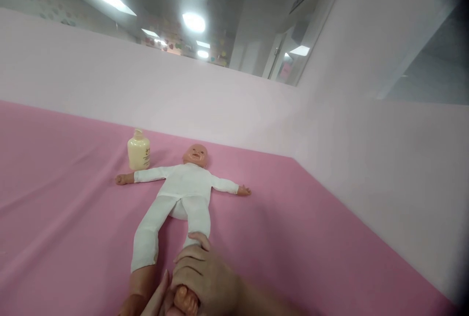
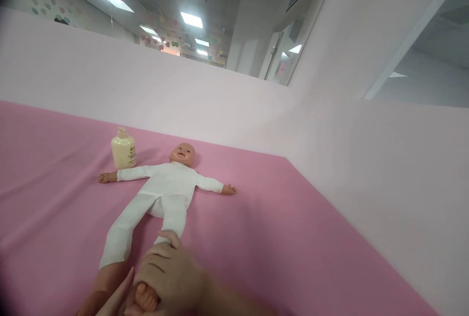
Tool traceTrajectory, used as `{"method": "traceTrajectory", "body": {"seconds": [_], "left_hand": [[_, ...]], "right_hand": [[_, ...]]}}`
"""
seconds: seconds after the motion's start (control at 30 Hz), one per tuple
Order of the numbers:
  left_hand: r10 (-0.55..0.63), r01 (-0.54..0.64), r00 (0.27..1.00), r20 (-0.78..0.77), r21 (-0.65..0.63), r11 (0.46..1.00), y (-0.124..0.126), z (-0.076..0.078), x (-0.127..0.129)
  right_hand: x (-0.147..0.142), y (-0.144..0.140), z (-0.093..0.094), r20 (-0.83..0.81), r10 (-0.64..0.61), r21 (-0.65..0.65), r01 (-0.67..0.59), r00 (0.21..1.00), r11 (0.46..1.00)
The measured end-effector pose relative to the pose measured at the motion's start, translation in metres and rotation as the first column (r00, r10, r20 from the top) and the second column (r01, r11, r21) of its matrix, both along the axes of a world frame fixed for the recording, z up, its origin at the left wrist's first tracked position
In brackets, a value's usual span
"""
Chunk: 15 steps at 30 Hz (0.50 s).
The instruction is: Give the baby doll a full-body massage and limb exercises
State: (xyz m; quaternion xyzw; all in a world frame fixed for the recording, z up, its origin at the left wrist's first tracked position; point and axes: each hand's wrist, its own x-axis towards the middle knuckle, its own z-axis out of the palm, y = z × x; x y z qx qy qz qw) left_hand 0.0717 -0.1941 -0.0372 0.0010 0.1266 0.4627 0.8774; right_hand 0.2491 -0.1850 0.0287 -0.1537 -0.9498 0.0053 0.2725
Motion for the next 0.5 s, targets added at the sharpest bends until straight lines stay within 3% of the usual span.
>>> {"method": "traceTrajectory", "body": {"seconds": [0.2, 0.37, 0.5], "left_hand": [[-0.047, 0.048, 0.998, 0.031, -0.037, 0.998, -0.006, -0.007, 0.012], [-0.029, 0.029, 0.999, -0.019, -0.001, 1.0, -0.018, -0.007, 0.013], [0.014, -0.01, 0.997, -0.073, 0.052, 0.999, -0.044, -0.001, 0.014]], "right_hand": [[0.003, 0.003, -0.014, -0.008, 0.047, -0.01, -0.047, 0.999, 0.999], [0.003, 0.011, -0.008, -0.011, 0.099, 0.027, -0.099, 0.995, 0.995], [0.002, 0.013, -0.001, -0.056, 0.046, 0.027, -0.044, 0.997, 0.999]]}}
